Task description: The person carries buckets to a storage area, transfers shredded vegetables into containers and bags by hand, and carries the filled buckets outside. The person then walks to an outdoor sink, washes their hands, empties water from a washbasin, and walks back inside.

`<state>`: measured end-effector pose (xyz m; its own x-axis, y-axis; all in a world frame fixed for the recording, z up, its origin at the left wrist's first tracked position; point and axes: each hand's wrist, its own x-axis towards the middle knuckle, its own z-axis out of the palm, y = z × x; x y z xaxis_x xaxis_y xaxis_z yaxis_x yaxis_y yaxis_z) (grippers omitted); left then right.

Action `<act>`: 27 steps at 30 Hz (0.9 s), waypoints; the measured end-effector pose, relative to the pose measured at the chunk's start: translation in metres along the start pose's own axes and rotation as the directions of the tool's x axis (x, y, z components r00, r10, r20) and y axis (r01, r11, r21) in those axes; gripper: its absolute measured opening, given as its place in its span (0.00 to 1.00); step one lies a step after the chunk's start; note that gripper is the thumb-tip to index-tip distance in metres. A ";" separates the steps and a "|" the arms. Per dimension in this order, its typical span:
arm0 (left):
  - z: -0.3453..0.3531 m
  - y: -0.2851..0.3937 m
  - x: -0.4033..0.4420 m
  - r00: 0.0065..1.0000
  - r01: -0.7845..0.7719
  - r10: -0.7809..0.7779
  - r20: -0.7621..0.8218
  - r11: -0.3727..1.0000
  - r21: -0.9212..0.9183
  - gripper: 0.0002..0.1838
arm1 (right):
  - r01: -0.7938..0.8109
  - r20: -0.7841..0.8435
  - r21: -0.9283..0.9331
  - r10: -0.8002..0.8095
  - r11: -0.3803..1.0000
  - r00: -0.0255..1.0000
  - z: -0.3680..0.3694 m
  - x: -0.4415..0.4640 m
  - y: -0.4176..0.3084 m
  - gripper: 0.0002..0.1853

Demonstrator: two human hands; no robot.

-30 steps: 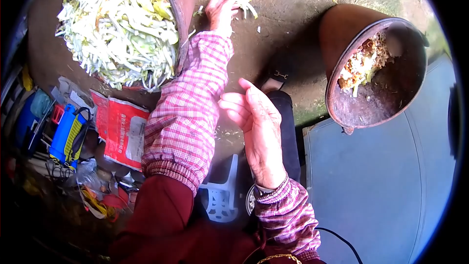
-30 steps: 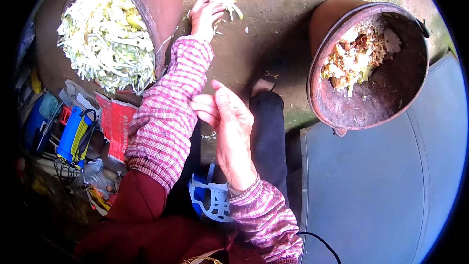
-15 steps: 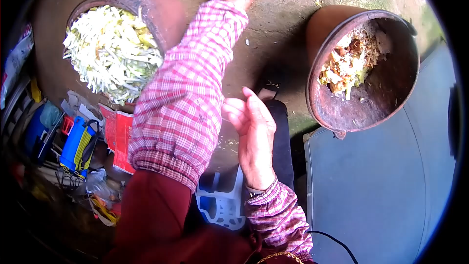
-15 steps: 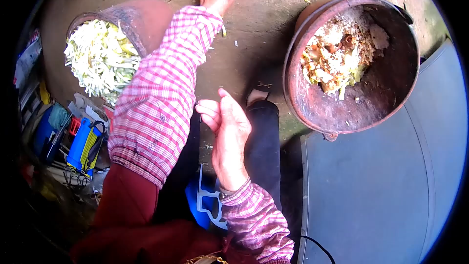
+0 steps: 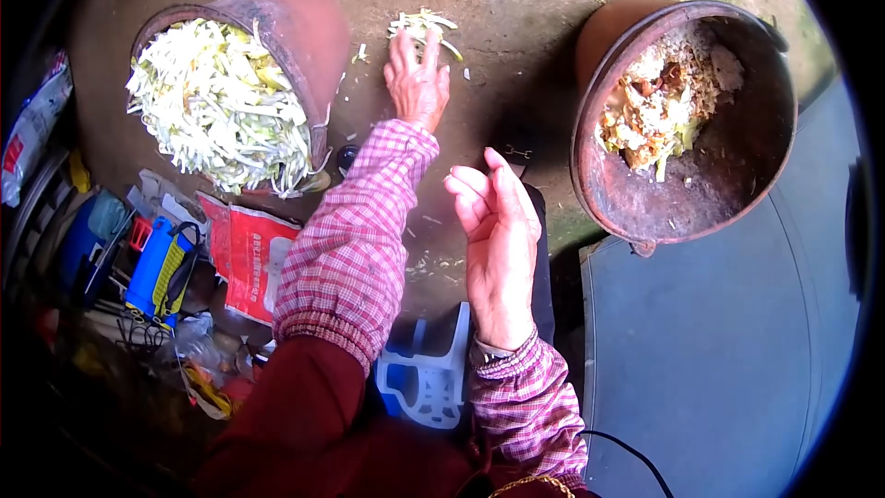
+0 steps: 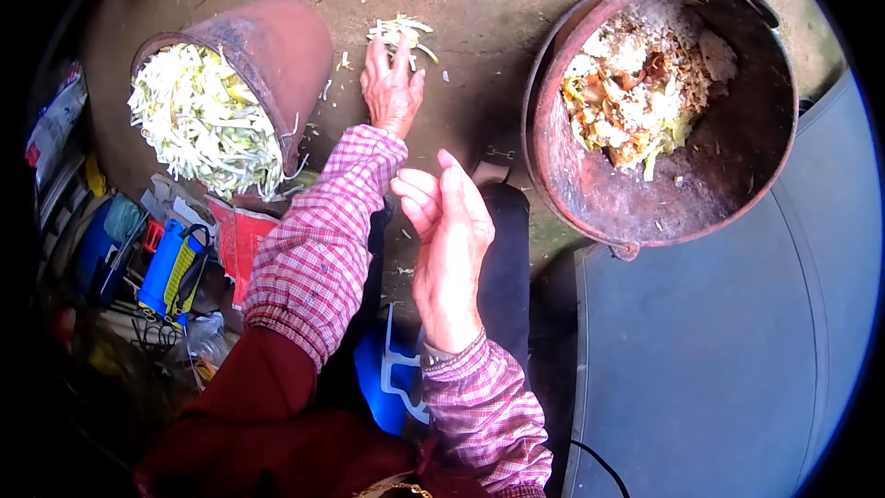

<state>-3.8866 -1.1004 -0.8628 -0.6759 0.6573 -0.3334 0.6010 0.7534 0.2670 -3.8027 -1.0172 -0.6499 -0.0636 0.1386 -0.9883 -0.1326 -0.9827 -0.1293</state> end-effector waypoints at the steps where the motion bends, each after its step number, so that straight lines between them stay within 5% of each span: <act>1: -0.001 0.001 -0.002 0.990 0.138 -0.138 0.006 0.989 0.050 0.39 | 0.001 -0.006 -0.002 -0.001 1.000 1.000 0.000 0.000 0.000 0.18; 4: -0.007 0.006 0.011 0.918 0.387 -0.386 0.095 0.922 0.011 0.46 | -0.002 -0.019 0.020 0.002 1.000 1.000 0.000 0.000 -0.001 0.17; 8: 0.000 0.003 0.042 0.895 0.275 -0.326 0.304 0.941 0.197 0.52 | -0.001 -0.023 0.017 0.001 1.000 1.000 0.000 0.000 -0.003 0.17; 12: 0.014 0.003 0.050 0.949 0.117 -0.154 0.275 0.982 0.147 0.44 | 0.000 0.011 -0.032 0.000 0.999 1.000 -0.003 -0.002 -0.006 0.18; 14: 0.019 0.005 0.047 0.984 -0.012 -0.017 0.178 0.987 0.163 0.28 | 0.000 0.010 -0.036 0.001 0.999 1.000 -0.003 -0.001 -0.009 0.18; 23: 0.035 0.006 0.056 0.976 -0.070 0.057 0.209 0.996 0.053 0.07 | 0.020 0.019 -0.045 -0.019 0.999 1.000 -0.005 -0.002 -0.006 0.18; 27: 0.013 0.010 0.044 0.994 0.108 -0.106 0.025 0.937 -0.332 0.07 | 0.072 -0.007 0.007 -0.072 0.997 0.997 -0.006 0.000 -0.004 0.17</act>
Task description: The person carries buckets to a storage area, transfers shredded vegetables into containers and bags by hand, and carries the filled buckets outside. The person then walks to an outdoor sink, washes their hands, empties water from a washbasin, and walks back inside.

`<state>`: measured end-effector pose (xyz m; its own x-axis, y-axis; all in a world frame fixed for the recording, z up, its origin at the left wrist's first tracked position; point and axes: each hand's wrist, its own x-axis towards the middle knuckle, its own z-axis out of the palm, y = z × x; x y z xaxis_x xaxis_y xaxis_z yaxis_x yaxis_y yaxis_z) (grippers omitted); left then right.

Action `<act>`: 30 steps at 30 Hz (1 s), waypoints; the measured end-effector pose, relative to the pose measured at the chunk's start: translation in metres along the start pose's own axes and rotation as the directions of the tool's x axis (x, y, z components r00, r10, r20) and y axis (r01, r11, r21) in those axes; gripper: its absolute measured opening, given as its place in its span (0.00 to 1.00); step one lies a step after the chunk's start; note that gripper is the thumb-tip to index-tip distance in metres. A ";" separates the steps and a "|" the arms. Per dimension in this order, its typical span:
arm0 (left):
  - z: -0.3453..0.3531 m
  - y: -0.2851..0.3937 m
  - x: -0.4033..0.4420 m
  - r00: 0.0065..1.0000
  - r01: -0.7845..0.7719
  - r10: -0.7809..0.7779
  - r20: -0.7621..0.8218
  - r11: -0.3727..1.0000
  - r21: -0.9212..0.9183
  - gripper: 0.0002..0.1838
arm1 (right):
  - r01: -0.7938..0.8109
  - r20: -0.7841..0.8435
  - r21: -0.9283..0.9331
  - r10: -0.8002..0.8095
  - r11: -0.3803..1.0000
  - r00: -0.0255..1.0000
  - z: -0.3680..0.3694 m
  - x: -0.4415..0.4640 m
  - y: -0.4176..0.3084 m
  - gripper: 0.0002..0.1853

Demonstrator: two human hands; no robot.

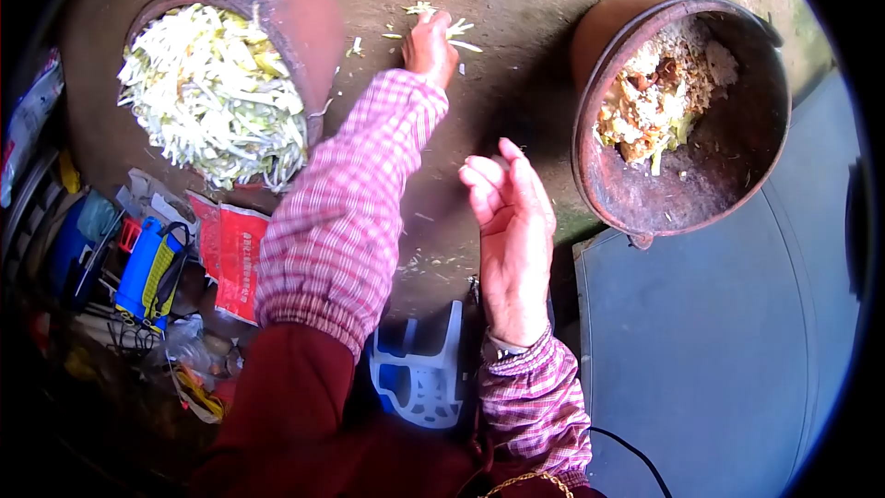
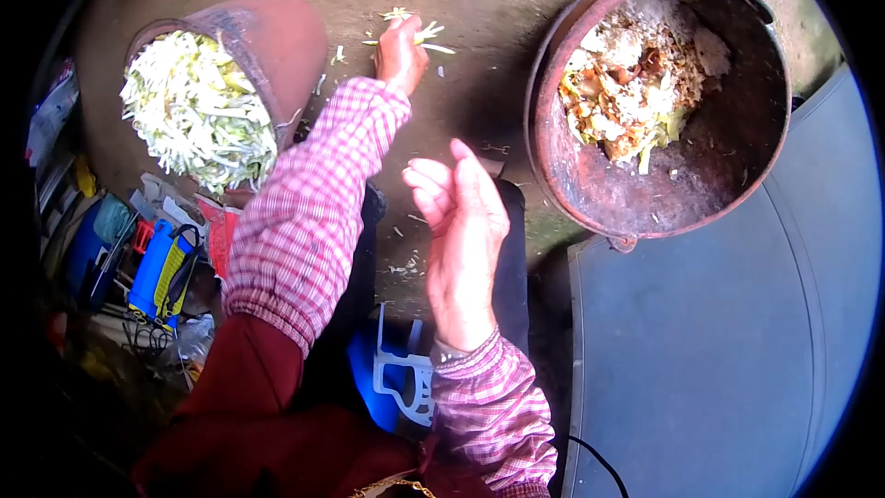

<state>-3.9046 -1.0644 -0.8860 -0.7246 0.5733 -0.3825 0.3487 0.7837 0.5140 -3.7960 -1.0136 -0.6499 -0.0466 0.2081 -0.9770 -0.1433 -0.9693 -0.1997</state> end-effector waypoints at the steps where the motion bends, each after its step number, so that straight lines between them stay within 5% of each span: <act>1: -0.005 0.002 -0.009 0.998 0.056 -0.062 -0.026 0.978 -0.203 0.08 | 0.013 -0.001 -0.008 -0.013 1.000 1.000 0.000 0.000 -0.001 0.17; 4: -0.070 0.048 -0.050 0.995 -0.057 0.022 -0.095 0.919 -0.391 0.09 | 0.032 0.017 0.028 -0.033 0.999 0.999 -0.007 0.002 -0.001 0.16; 6: -0.132 0.070 -0.090 0.996 0.084 -0.043 0.075 0.708 -0.701 0.11 | 0.039 0.009 0.069 -0.040 0.997 0.999 -0.012 0.005 0.000 0.16; 7: -0.167 0.073 -0.108 0.993 0.116 -0.063 0.104 0.746 -0.656 0.11 | 0.047 0.004 0.081 -0.048 0.996 0.999 -0.014 0.005 0.001 0.16; 9: -0.232 0.084 -0.128 0.979 0.021 -0.149 -0.135 0.743 -0.669 0.12 | 0.045 0.010 0.080 -0.046 0.996 0.999 -0.016 0.004 0.002 0.16; 11: -0.282 0.054 -0.131 0.912 -0.085 -0.024 -0.409 0.965 -0.247 0.16 | 0.041 0.021 0.070 -0.042 0.997 0.999 -0.017 0.003 0.006 0.16; 13: -0.323 0.020 -0.118 0.913 -0.049 0.120 -0.389 0.981 0.187 0.22 | 0.042 0.022 0.066 -0.044 0.997 0.999 -0.018 0.001 0.009 0.16; 16: -0.324 -0.012 -0.091 0.998 0.028 0.001 -0.068 0.905 0.425 0.38 | 0.044 0.037 0.070 -0.046 0.997 0.998 -0.017 -0.002 0.013 0.15; 19: -0.317 -0.002 -0.094 0.998 -0.042 0.063 -0.011 0.777 0.628 0.39 | 0.031 0.053 0.088 -0.036 0.996 0.998 -0.017 -0.002 0.014 0.15; 23: -0.288 0.035 -0.112 0.910 -0.139 0.288 -0.299 0.891 0.433 0.27 | 0.031 0.040 0.104 -0.035 0.994 0.999 -0.016 -0.003 0.015 0.14; 24: -0.269 0.045 -0.121 0.904 -0.159 0.317 -0.287 0.871 0.464 0.22 | 0.032 0.036 0.107 -0.036 0.994 0.999 -0.017 -0.002 0.015 0.14; 25: -0.245 0.051 -0.117 0.910 -0.297 0.329 -0.253 0.942 0.159 0.19 | 0.037 0.026 0.114 -0.040 0.993 0.999 -0.017 -0.002 0.014 0.15; 27: -0.194 0.066 -0.102 0.928 -0.366 0.368 -0.053 0.930 0.040 0.18 | 0.050 -0.001 0.125 -0.050 0.991 0.999 -0.017 -0.002 0.013 0.15; 30: -0.113 0.041 -0.059 0.946 -0.307 0.301 0.117 0.951 0.042 0.24 | 0.014 -0.003 0.125 -0.014 0.992 1.000 -0.018 0.001 0.007 0.15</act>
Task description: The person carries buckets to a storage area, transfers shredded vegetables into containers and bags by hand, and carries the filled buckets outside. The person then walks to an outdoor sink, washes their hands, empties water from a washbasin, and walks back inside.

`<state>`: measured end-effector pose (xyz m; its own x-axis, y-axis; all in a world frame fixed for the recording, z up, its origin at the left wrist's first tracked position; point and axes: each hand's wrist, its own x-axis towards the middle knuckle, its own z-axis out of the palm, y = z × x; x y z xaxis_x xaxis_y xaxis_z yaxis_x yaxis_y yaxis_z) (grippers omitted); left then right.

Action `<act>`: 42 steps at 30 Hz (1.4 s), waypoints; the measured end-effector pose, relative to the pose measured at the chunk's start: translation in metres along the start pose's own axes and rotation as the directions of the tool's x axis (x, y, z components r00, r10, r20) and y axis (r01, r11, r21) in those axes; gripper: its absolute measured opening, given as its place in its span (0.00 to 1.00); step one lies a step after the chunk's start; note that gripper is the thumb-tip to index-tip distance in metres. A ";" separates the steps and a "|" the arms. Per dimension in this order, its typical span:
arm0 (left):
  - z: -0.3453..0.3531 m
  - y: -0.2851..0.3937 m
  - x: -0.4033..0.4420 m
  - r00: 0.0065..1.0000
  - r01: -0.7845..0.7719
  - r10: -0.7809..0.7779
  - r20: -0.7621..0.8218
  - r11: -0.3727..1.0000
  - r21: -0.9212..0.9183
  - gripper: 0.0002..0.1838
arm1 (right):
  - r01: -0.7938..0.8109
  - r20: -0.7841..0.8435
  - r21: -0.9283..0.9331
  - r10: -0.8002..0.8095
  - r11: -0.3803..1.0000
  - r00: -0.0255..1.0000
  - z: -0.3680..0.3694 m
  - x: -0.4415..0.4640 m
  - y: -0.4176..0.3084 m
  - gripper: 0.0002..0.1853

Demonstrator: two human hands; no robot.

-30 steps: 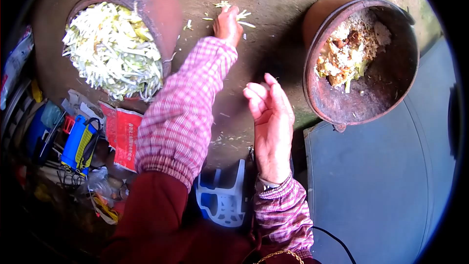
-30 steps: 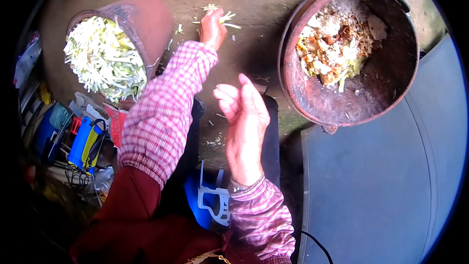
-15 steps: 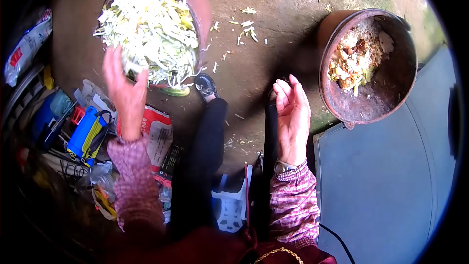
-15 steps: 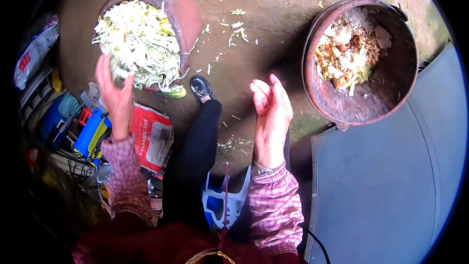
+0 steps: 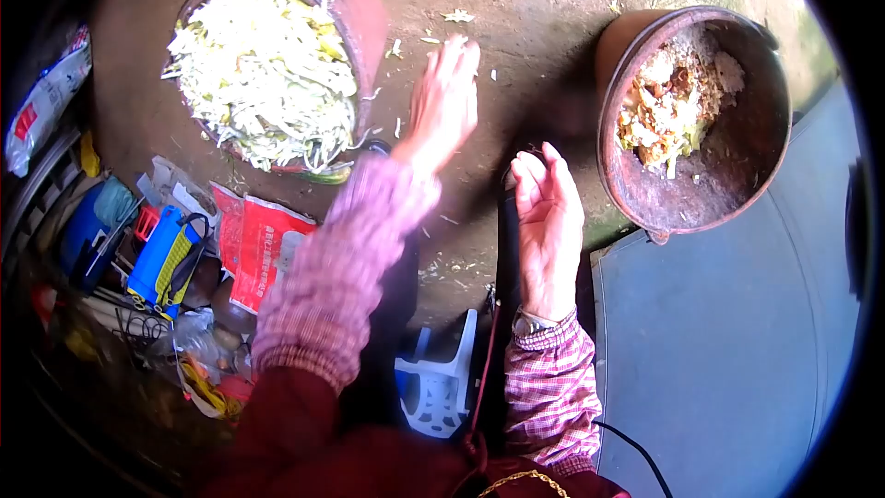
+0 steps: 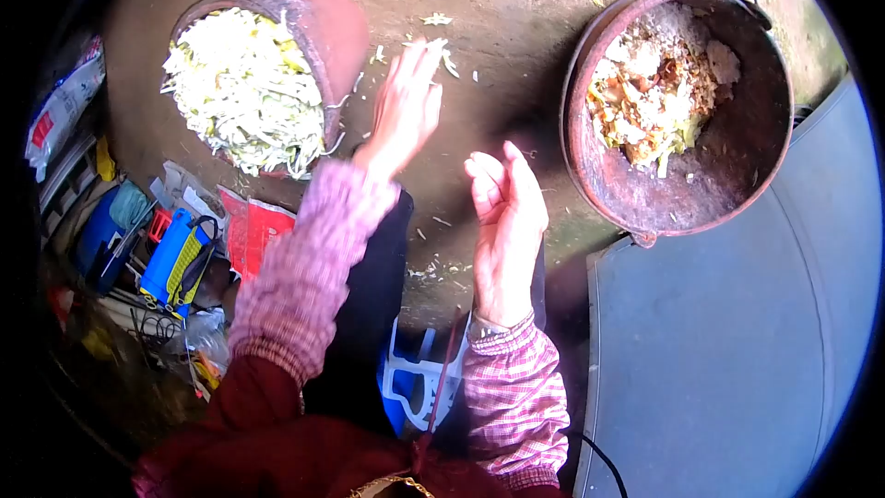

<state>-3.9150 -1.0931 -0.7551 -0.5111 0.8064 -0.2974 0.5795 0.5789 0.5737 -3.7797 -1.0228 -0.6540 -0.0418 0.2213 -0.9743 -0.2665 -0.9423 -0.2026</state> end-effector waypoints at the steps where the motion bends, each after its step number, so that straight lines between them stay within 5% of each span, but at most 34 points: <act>1: 0.024 -0.020 0.010 0.999 0.028 -0.026 -0.031 0.997 0.069 0.25 | -0.007 0.005 -0.008 0.007 1.000 1.000 -0.002 -0.001 0.001 0.15; 4: 0.060 -0.058 0.051 0.988 0.151 -0.149 -0.027 0.972 0.177 0.24 | -0.022 0.013 -0.047 0.023 0.999 1.000 0.001 -0.002 -0.001 0.15; 8: 0.072 -0.067 0.066 0.911 0.264 -0.346 0.227 0.909 0.324 0.33 | -0.115 0.002 0.010 0.115 0.993 0.993 -0.004 -0.001 -0.007 0.17; 11: 0.089 -0.071 0.052 0.886 0.267 -0.371 0.277 0.898 0.349 0.33 | -0.100 0.002 -0.001 0.100 0.995 0.995 -0.002 0.000 -0.008 0.17; 16: 0.116 -0.069 0.035 0.826 0.549 -0.558 0.082 0.829 0.104 0.28 | -0.132 -0.007 -0.047 0.132 0.990 0.991 0.002 0.001 -0.007 0.17; 30: 0.135 -0.091 0.034 0.872 0.488 -0.486 -0.062 0.872 0.032 0.06 | -0.075 -0.004 -0.136 0.075 0.988 0.997 0.001 0.002 -0.003 0.18; 33: 0.130 -0.080 0.027 0.770 0.620 -0.637 0.022 0.741 -0.258 0.06 | -0.046 -0.001 -0.123 0.046 0.991 0.999 -0.002 0.001 -0.002 0.17; 37: 0.112 -0.061 -0.027 0.856 0.349 -0.479 -0.193 0.812 -0.468 0.06 | -0.021 0.038 -0.078 0.024 0.997 0.999 -0.005 -0.001 0.006 0.16; 39: 0.107 -0.062 -0.046 0.739 0.508 -0.671 0.050 0.507 -0.697 0.08 | -0.019 0.060 -0.080 0.024 0.997 0.998 -0.008 -0.002 0.008 0.16; 40: 0.077 -0.039 -0.044 0.581 0.685 -0.766 0.275 0.278 -0.673 0.08 | -0.011 0.081 -0.085 0.018 0.996 0.997 -0.010 -0.001 0.008 0.16; 42: 0.054 -0.019 -0.059 0.719 0.547 -0.685 0.115 0.456 -0.702 0.07 | 0.005 0.080 -0.062 0.000 0.998 0.997 -0.013 -0.002 0.009 0.16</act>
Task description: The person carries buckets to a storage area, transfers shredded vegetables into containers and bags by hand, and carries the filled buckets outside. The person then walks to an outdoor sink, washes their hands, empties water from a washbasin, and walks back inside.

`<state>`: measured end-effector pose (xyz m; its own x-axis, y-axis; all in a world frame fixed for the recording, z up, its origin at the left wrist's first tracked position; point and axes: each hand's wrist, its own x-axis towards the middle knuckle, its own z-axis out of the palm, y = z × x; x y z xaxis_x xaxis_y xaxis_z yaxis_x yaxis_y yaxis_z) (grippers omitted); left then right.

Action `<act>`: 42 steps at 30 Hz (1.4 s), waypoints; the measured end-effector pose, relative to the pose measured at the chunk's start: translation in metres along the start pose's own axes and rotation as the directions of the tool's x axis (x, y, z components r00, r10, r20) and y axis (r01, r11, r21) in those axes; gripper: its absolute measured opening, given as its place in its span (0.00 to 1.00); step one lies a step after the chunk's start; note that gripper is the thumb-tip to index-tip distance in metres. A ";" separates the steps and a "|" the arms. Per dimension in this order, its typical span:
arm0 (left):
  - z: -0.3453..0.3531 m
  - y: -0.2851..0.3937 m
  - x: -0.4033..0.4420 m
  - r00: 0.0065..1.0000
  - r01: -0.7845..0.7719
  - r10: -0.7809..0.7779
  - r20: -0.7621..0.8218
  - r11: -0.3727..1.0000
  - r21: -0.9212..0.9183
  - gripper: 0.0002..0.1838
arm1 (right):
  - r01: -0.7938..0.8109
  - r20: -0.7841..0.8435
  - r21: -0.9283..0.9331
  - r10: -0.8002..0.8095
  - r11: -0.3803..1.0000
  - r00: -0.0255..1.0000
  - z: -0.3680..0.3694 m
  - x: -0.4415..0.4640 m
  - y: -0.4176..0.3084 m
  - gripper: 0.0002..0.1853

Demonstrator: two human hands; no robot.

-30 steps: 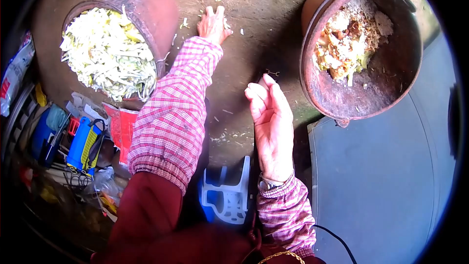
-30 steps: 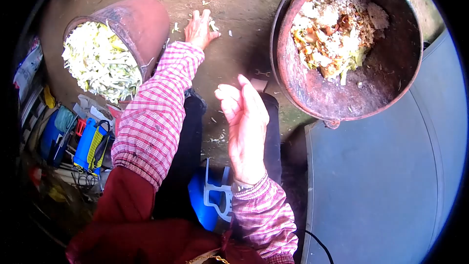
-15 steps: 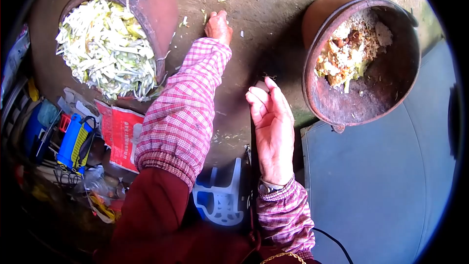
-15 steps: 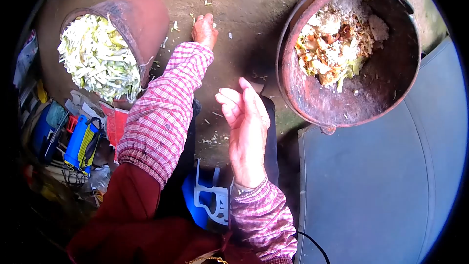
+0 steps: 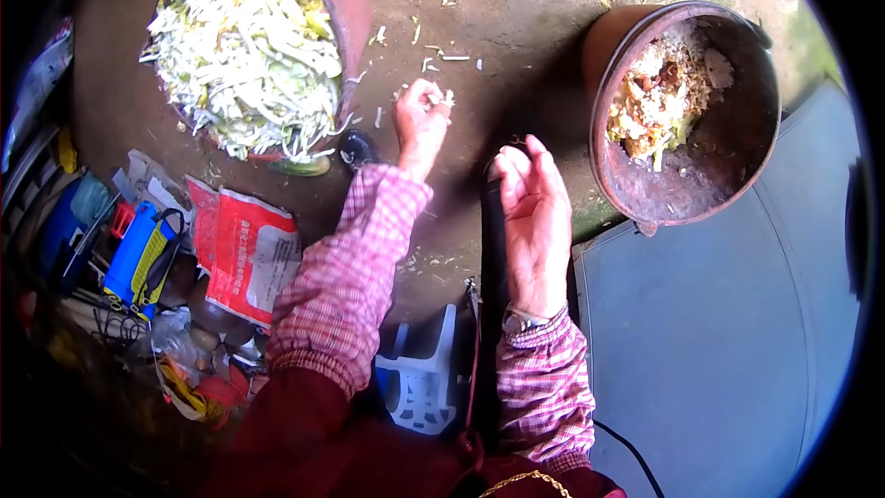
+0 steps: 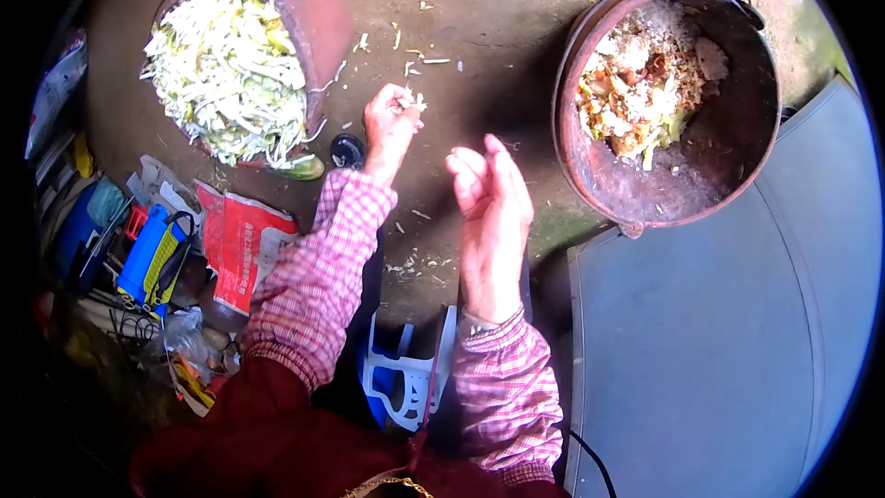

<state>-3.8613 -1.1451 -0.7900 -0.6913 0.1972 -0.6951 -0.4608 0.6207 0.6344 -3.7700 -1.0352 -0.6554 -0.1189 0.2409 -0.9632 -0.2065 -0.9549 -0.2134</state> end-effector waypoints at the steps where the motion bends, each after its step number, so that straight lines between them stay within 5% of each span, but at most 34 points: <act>1: -0.006 0.011 -0.013 0.993 -0.116 0.116 -0.004 0.993 0.013 0.06 | -0.011 -0.016 0.009 0.011 1.000 1.000 0.000 -0.001 -0.002 0.16; 4: -0.048 0.097 -0.061 0.894 -0.441 0.448 0.015 0.874 0.202 0.06 | -0.041 -0.004 0.047 0.042 0.998 0.999 0.000 -0.001 -0.004 0.15; 7: -0.113 0.150 -0.081 0.672 -0.641 0.740 0.027 0.563 0.521 0.09 | -0.036 -0.026 0.033 0.037 0.999 0.999 0.006 -0.004 -0.003 0.14; 10: -0.177 0.150 -0.062 0.743 -0.457 0.669 0.003 0.504 0.733 0.19 | -0.065 0.032 0.049 0.064 0.997 0.997 0.006 -0.004 0.001 0.14; 13: -0.206 0.149 -0.039 0.827 -0.237 0.561 0.038 0.286 0.929 0.38 | -0.082 0.049 0.054 0.079 0.995 0.996 0.013 -0.008 0.004 0.14; 16: -0.205 0.123 -0.001 0.856 -0.270 0.517 0.004 0.441 0.856 0.40 | -0.066 0.066 0.012 0.066 0.998 0.996 0.016 -0.010 0.009 0.13; 19: -0.192 0.126 0.020 0.856 -0.189 0.517 0.009 0.297 0.936 0.41 | -0.052 0.073 -0.016 0.053 0.998 0.996 0.020 -0.014 0.014 0.13; 25: -0.233 0.158 -0.014 0.873 -0.263 0.487 -0.014 0.494 0.829 0.32 | -0.029 0.080 -0.046 0.033 0.999 0.996 0.027 -0.015 0.028 0.14; 29: -0.291 0.168 0.033 0.772 -0.289 0.614 -0.164 0.569 0.770 0.30 | -0.033 0.076 -0.063 0.038 0.997 0.996 0.026 -0.015 0.035 0.15; 31: -0.297 0.171 0.070 0.779 -0.143 0.574 -0.252 0.554 0.820 0.30 | -0.030 0.072 -0.067 0.035 0.997 0.997 0.027 -0.016 0.037 0.15; 33: -0.283 0.162 0.104 0.906 0.010 0.236 -0.353 0.820 0.573 0.35 | -0.019 0.061 -0.087 0.024 0.996 0.998 0.029 -0.016 0.040 0.15; 35: -0.258 0.134 0.128 0.856 -0.020 0.418 -0.303 0.613 0.790 0.38 | -0.013 0.065 -0.103 0.019 0.995 0.998 0.030 -0.017 0.042 0.15; 42: -0.281 0.148 0.124 0.940 -0.136 0.319 -0.121 0.676 0.725 0.37 | -0.034 0.075 -0.131 0.044 0.991 0.996 0.032 -0.015 0.053 0.15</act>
<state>-4.1719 -1.2418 -0.6873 -0.8641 0.2916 -0.4103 0.1860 0.9424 0.2780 -3.8102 -1.0840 -0.6470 -0.2007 0.2112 -0.9566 -0.0736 -0.9770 -0.2002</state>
